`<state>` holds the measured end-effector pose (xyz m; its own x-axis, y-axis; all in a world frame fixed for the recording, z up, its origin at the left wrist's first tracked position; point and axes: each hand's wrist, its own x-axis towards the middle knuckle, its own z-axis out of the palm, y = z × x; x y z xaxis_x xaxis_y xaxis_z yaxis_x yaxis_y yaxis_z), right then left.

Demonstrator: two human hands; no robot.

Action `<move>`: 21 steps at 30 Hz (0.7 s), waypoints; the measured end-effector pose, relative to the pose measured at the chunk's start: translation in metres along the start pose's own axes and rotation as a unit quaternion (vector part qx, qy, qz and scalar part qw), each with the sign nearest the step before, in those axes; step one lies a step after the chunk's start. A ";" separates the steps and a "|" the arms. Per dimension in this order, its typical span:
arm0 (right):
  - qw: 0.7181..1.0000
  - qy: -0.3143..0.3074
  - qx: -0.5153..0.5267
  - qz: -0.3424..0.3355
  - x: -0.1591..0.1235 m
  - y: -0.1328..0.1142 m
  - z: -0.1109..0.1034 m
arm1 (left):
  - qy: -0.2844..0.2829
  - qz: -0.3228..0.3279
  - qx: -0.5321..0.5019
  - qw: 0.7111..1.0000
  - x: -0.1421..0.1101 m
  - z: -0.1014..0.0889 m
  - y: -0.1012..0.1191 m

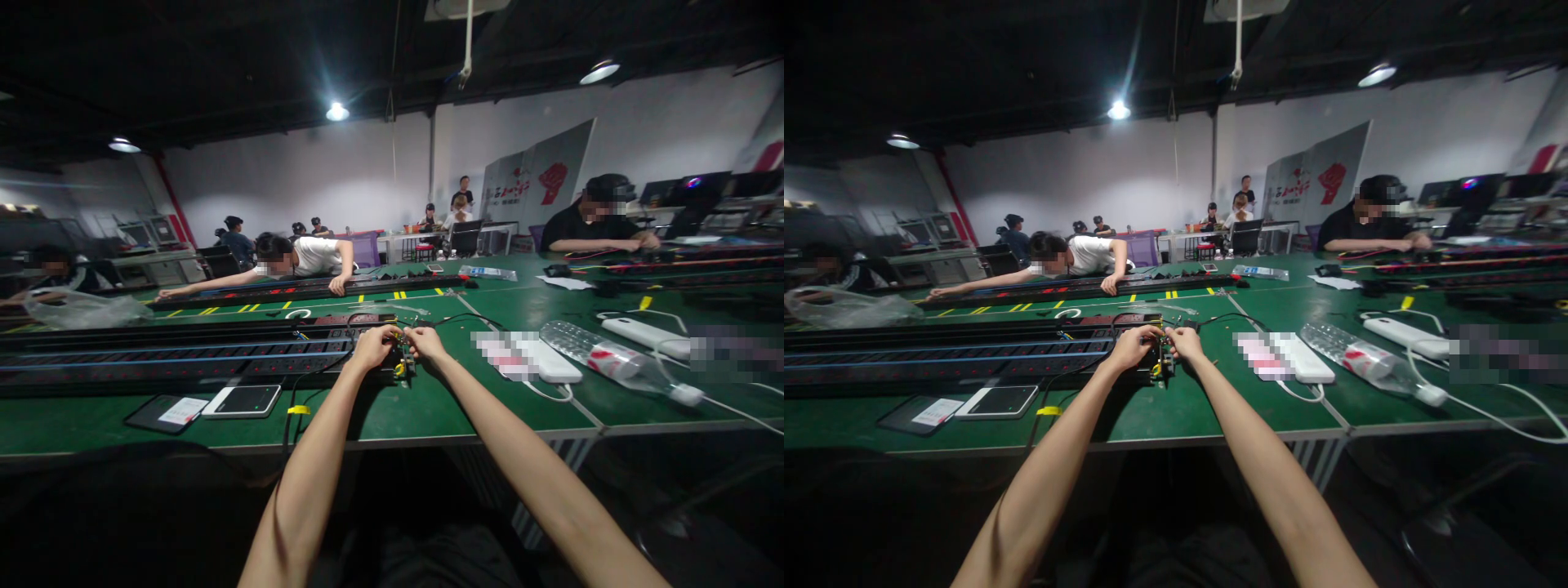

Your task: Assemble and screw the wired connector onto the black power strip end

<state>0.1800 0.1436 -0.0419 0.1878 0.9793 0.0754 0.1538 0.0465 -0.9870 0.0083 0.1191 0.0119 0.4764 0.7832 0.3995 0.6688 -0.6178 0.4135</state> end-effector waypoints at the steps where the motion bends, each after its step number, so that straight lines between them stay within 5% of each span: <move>1: 1.000 0.001 -0.004 0.006 0.000 0.000 0.000 | 0.000 0.001 -0.001 1.000 0.000 0.000 0.000; 11: 0.998 0.012 -0.015 0.052 -0.001 -0.002 -0.003 | -0.002 0.004 -0.005 1.000 0.000 0.001 -0.001; 21: 0.995 0.032 0.088 0.041 -0.005 -0.001 0.000 | -0.005 -0.004 -0.007 1.000 0.000 0.001 -0.003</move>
<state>0.1785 0.1388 -0.0410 0.2553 0.9668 -0.0031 -0.0358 0.0062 -0.9993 0.0072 0.1211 0.0101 0.4760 0.7890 0.3884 0.6646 -0.6120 0.4287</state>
